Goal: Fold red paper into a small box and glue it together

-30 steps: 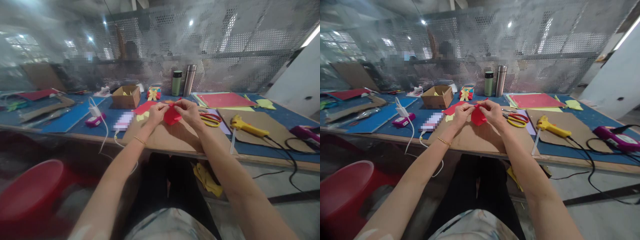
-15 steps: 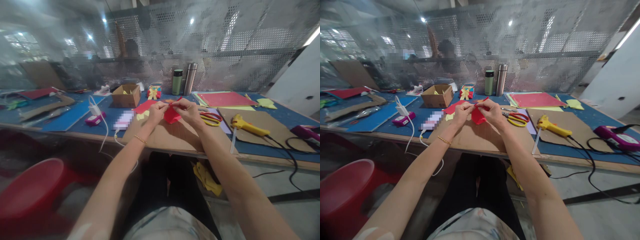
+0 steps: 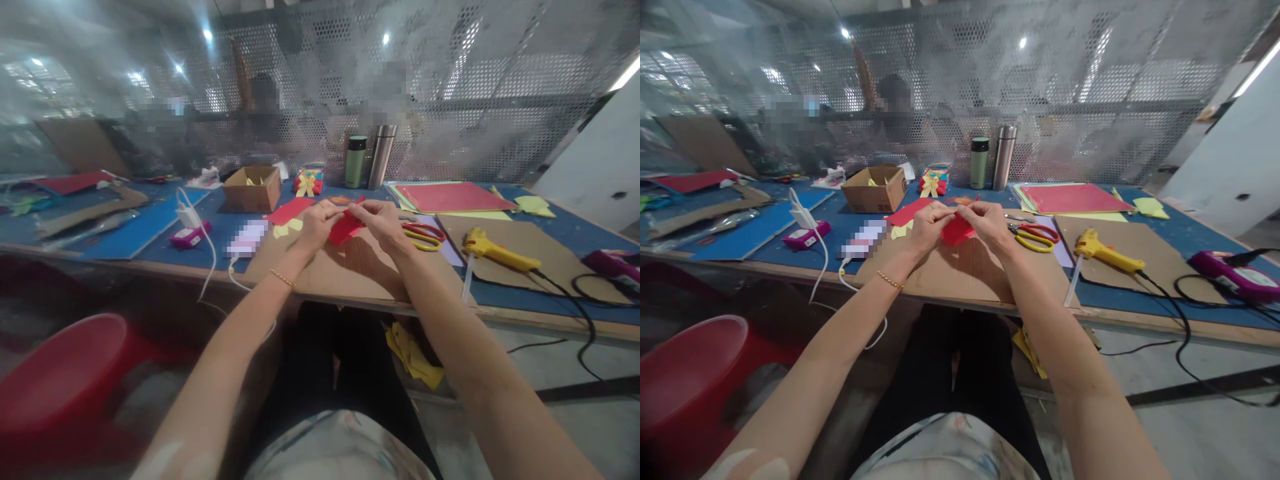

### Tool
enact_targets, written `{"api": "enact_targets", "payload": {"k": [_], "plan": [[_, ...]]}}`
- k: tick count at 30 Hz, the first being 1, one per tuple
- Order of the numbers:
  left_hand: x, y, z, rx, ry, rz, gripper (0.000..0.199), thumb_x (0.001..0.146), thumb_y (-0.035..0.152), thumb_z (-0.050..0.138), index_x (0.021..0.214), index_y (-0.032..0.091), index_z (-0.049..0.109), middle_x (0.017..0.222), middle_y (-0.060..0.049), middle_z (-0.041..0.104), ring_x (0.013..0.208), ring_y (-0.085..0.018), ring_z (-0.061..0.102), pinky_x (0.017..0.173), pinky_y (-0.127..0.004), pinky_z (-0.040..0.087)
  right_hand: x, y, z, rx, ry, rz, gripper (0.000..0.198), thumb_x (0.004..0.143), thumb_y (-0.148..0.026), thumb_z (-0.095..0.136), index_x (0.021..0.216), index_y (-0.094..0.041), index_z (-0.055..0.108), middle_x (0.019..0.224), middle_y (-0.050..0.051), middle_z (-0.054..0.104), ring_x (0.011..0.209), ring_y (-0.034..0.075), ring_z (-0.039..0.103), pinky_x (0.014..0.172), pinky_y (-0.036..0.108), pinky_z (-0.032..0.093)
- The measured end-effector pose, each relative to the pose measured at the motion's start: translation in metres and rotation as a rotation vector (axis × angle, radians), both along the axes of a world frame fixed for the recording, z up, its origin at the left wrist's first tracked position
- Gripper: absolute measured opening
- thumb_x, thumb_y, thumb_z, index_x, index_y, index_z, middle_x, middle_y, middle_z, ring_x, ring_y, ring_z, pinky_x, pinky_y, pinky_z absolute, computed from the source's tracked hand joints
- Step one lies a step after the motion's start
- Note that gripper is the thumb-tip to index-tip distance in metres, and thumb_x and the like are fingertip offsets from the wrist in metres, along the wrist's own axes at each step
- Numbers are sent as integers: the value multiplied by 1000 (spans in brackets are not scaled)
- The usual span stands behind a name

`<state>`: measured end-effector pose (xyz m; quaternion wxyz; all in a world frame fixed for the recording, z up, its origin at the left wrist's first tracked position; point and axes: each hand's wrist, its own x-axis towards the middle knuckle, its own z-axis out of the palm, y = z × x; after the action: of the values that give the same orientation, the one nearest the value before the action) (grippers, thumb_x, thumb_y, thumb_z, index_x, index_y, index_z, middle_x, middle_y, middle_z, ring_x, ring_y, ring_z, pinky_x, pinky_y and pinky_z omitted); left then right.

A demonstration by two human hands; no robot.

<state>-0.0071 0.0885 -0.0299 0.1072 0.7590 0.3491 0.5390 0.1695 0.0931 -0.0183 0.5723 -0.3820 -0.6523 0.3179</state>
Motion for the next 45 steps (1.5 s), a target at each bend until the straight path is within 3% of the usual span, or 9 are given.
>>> {"api": "enact_targets", "payload": {"k": [16,23,29,37,45], "plan": [[2,-1,2,-22,25,-10,19,99,22,69,96,28,87,95,-5,76,95,-20,69,93,-37,57,-3,4,1,-118,47,-32,24,70,-40,75,61,-20,67,54,-1,57,56,14,52,57,29,43],[3,-2,2,-42,10,-33,18,97,21,70,98,29,87,94,-5,78,95,-21,69,94,-39,57,-3,4,0,-159,23,-34,23,70,-39,74,60,-20,65,51,-2,56,52,12,50,52,26,39],[4,-7,4,-48,23,-15,18,97,21,69,97,26,86,94,-6,77,94,-21,69,95,-38,55,0,-3,8,-281,24,-13,11,66,-26,71,59,-19,66,49,-2,57,50,11,51,49,23,35],[5,-7,1,-33,37,2,17,97,21,69,90,24,84,93,-6,77,92,-21,69,93,-39,55,5,-7,16,-476,25,52,25,67,-22,81,56,-19,59,51,-1,58,46,10,52,43,21,31],[5,-6,2,-56,46,-35,14,94,21,73,97,25,86,97,-6,79,93,-21,70,93,-39,55,7,-5,15,-439,-18,26,21,66,-21,78,54,-19,61,47,-1,56,45,9,49,43,22,30]]}}
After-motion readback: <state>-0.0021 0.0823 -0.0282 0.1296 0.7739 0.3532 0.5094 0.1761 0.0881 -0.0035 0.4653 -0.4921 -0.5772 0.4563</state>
